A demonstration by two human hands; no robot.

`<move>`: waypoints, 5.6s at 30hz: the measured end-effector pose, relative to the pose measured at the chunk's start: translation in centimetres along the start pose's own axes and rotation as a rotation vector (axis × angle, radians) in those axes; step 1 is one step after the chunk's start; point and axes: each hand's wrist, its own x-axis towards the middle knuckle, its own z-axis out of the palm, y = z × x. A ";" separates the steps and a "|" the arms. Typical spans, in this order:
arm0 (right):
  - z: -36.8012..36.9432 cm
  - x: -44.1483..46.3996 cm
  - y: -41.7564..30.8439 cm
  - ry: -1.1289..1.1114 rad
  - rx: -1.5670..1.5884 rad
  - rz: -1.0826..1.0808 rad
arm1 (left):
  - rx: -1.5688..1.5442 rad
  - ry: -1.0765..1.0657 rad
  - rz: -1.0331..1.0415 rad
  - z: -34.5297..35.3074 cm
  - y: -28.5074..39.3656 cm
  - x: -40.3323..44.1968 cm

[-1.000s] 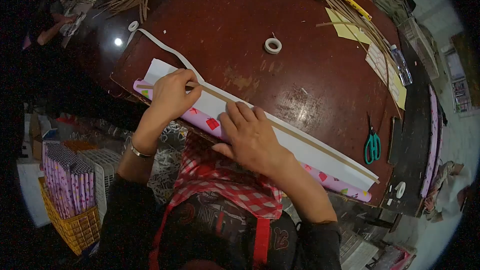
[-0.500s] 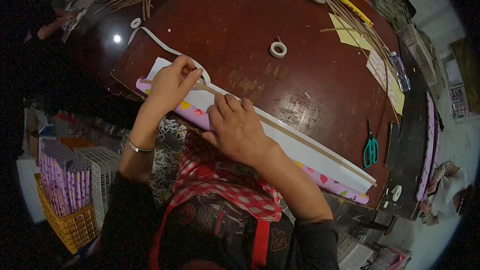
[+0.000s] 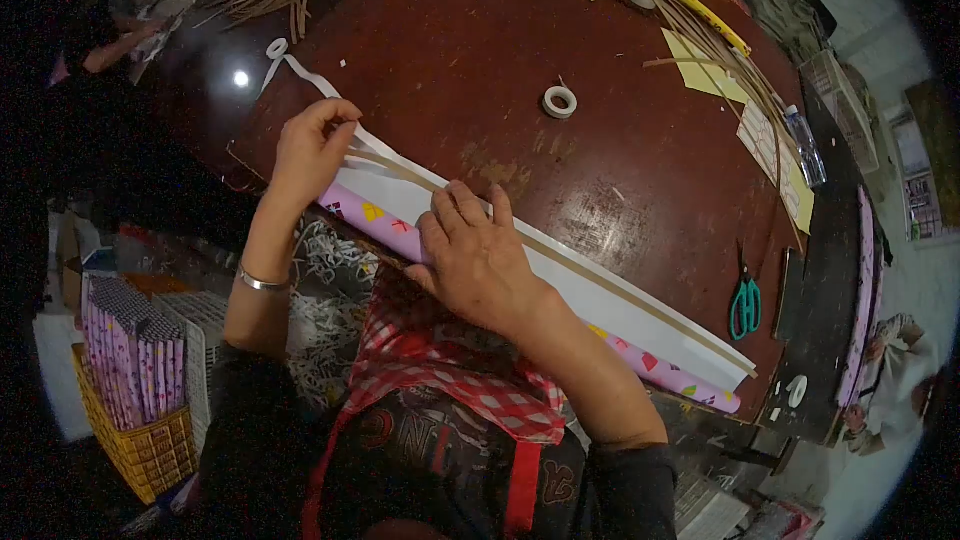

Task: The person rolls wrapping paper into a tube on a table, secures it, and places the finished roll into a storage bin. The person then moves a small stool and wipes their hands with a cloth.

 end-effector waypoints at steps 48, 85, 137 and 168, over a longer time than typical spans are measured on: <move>0.0 0.0 -0.1 -0.029 -0.007 0.015 | 0.223 -0.497 0.261 -4.6 1.3 2.4; -0.1 -0.1 -0.3 -0.014 -0.001 0.015 | -0.190 -0.336 -0.205 -4.5 -5.5 3.0; 0.1 -0.6 0.3 -0.037 -0.004 0.009 | -0.110 -0.065 -0.008 -4.4 1.0 -1.0; 0.6 -0.8 0.6 -0.136 0.007 -0.006 | -0.299 -0.048 0.289 5.9 8.3 -7.8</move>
